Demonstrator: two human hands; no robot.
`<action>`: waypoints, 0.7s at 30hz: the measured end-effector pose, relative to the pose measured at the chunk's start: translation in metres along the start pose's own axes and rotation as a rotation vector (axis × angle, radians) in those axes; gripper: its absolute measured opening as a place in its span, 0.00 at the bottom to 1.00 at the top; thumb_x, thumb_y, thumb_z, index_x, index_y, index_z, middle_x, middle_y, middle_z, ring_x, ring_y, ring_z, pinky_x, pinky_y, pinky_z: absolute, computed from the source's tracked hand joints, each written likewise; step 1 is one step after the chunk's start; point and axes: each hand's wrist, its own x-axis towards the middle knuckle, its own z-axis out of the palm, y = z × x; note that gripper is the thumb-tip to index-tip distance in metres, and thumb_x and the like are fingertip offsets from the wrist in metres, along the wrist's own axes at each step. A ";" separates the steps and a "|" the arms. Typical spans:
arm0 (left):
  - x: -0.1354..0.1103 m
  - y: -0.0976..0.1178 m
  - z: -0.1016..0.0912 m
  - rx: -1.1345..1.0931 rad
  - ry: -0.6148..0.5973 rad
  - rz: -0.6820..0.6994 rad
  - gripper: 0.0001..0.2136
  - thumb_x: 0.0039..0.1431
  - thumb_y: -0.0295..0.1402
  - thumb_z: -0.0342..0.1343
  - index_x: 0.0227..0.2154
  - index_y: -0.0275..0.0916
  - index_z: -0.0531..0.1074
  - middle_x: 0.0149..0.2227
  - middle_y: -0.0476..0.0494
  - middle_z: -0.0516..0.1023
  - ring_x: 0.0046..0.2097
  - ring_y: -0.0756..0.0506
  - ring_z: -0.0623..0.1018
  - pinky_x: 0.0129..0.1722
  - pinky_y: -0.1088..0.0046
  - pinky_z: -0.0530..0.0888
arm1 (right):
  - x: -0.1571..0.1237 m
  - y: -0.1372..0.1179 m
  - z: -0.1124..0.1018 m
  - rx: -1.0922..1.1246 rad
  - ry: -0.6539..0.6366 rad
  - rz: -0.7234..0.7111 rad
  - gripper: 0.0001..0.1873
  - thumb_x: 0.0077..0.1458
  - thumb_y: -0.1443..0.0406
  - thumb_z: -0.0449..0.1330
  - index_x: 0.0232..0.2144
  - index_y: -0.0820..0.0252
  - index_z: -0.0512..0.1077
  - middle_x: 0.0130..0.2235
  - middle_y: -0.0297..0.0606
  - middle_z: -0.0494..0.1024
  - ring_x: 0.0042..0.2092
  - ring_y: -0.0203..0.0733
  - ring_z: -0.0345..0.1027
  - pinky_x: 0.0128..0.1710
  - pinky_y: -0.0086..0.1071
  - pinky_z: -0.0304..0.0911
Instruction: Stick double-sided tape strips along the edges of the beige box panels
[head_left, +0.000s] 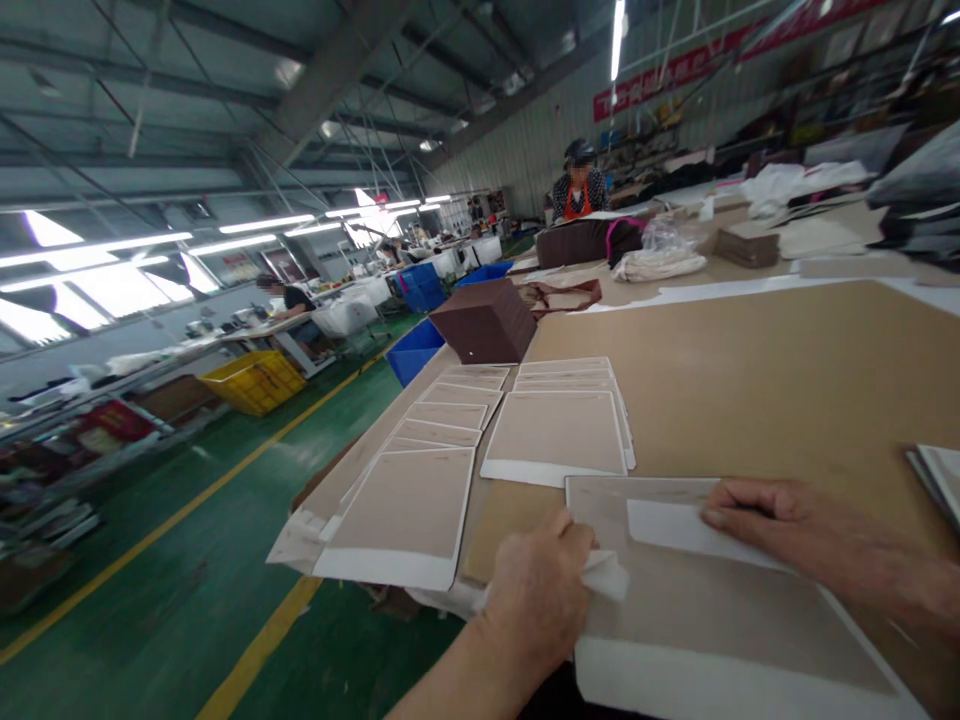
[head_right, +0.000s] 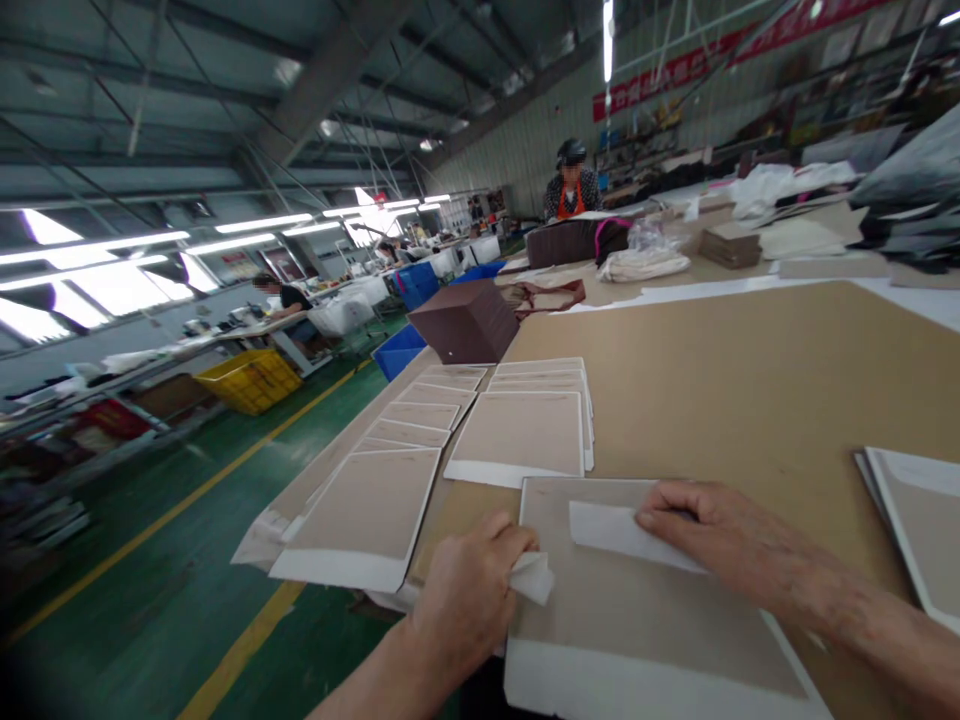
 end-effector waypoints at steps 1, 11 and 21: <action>0.005 -0.001 0.004 0.031 -0.005 0.014 0.11 0.50 0.24 0.49 0.35 0.41 0.71 0.40 0.46 0.73 0.34 0.45 0.74 0.29 0.71 0.65 | 0.008 -0.004 -0.001 -0.046 -0.031 -0.001 0.22 0.49 0.45 0.61 0.25 0.57 0.76 0.23 0.34 0.73 0.26 0.38 0.62 0.24 0.29 0.54; 0.016 -0.014 0.038 -0.005 0.069 0.078 0.10 0.50 0.27 0.51 0.37 0.41 0.69 0.43 0.45 0.71 0.39 0.45 0.73 0.38 0.71 0.71 | 0.060 -0.051 0.031 -0.193 -0.121 -0.025 0.18 0.48 0.52 0.58 0.21 0.60 0.70 0.20 0.30 0.65 0.24 0.34 0.53 0.24 0.29 0.46; 0.016 -0.021 0.058 -0.010 0.200 0.113 0.06 0.53 0.27 0.51 0.35 0.42 0.67 0.39 0.47 0.70 0.36 0.46 0.72 0.36 0.71 0.71 | 0.082 -0.044 0.036 -0.394 -0.131 0.004 0.17 0.44 0.52 0.56 0.20 0.60 0.69 0.21 0.32 0.64 0.25 0.36 0.55 0.24 0.31 0.47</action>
